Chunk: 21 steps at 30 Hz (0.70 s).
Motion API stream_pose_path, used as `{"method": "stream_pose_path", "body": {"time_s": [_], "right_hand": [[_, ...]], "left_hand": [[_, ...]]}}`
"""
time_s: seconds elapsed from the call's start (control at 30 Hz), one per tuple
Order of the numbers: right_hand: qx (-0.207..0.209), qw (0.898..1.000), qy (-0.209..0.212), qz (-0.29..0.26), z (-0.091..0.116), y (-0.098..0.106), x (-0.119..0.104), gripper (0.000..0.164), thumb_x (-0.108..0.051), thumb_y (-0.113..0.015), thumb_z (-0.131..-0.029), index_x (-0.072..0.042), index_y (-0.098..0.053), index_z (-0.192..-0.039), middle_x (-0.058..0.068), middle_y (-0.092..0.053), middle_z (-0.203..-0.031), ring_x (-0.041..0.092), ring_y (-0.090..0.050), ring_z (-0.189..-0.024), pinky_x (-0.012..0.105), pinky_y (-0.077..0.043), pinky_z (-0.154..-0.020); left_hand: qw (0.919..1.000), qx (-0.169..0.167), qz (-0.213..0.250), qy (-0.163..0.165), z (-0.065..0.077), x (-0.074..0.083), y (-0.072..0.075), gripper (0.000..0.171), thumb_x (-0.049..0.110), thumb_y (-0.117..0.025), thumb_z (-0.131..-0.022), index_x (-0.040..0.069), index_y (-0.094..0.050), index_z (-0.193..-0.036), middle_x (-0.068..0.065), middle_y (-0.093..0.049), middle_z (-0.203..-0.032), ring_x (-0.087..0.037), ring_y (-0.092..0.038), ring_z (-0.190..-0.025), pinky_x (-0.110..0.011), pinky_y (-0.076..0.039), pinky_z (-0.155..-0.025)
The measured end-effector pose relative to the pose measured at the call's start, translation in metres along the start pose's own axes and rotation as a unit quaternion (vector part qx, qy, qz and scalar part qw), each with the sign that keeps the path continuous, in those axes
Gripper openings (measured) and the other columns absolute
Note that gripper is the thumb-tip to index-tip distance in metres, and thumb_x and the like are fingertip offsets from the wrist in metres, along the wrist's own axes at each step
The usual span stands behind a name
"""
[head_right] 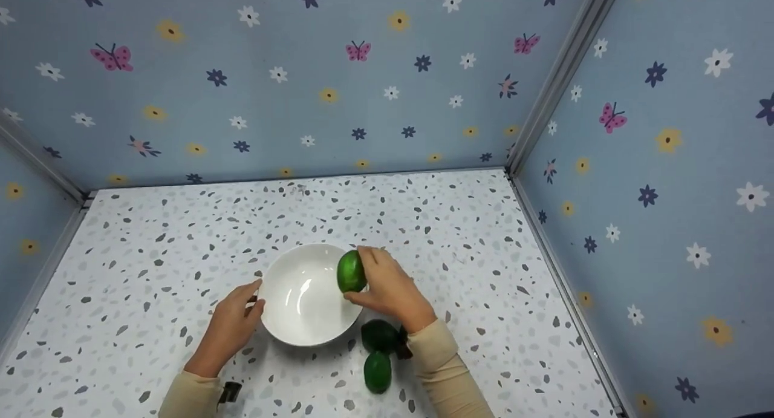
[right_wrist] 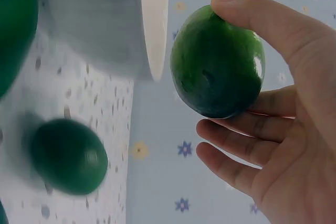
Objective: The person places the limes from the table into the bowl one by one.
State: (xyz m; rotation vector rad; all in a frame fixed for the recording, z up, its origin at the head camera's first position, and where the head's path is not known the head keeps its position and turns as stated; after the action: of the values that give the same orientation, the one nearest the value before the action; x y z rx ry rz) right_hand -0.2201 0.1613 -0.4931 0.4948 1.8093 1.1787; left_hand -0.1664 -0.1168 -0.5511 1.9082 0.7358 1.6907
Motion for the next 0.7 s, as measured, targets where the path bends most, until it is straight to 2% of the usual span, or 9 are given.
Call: {"method": "stream_pose_path", "body": {"time_s": [0.13,0.33,0.53,0.7], "right_hand": [[-0.025,0.999,0.035,0.021,-0.012,-0.021,-0.019,0.091,-0.043,-0.084,-0.079,0.003,-0.043,-0.146,0.019,-0.052,-0.137,0.029,-0.054,-0.121,0.039,-0.049,-0.100],[-0.073,0.993,0.062,0.075,-0.029,-0.056,-0.039,0.090,-0.046,-0.083,-0.079,0.003,-0.044,-0.145,0.017,-0.054,-0.136,0.028,-0.055,-0.121,0.038,-0.047,-0.103],[-0.102,0.978,0.070,0.167,-0.036,-0.082,-0.043,0.085,-0.051,-0.080,-0.079,0.001,-0.050,-0.139,0.010,-0.060,-0.122,0.024,-0.057,-0.107,0.037,-0.050,-0.093],[-0.123,0.963,0.057,0.231,-0.039,-0.091,-0.042,0.084,-0.059,-0.076,-0.079,-0.002,-0.053,-0.135,0.008,-0.062,-0.116,0.023,-0.056,-0.100,0.037,-0.050,-0.084]], "left_hand": [[1.0000,-0.004,-0.002,0.005,0.000,-0.001,0.000,0.045,0.003,-0.058,-0.099,-0.010,-0.049,-0.141,-0.025,-0.056,-0.132,-0.040,-0.056,-0.120,-0.048,-0.050,-0.099],[0.9999,0.005,-0.005,-0.008,0.001,-0.001,0.001,0.044,0.002,-0.059,-0.098,-0.011,-0.051,-0.139,-0.025,-0.057,-0.130,-0.041,-0.057,-0.118,-0.050,-0.050,-0.098],[0.9991,0.017,-0.015,-0.037,0.002,0.001,0.000,0.042,0.000,-0.060,-0.097,-0.013,-0.053,-0.136,-0.026,-0.059,-0.127,-0.041,-0.059,-0.114,-0.050,-0.052,-0.095],[0.9995,0.011,-0.015,-0.024,0.001,0.001,0.001,0.043,0.001,-0.059,-0.097,-0.013,-0.052,-0.137,-0.026,-0.058,-0.128,-0.041,-0.058,-0.115,-0.051,-0.051,-0.097]]}}
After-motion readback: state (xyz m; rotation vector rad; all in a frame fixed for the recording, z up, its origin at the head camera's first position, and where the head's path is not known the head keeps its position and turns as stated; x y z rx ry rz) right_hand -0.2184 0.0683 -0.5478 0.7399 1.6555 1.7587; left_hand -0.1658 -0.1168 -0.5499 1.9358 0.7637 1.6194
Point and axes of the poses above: each hand's wrist, its own z-axis away from the middle knuckle, its own y-axis out of the back of the hand, x = y × z, the point moved 5 cm from there along -z, towards the middle knuckle
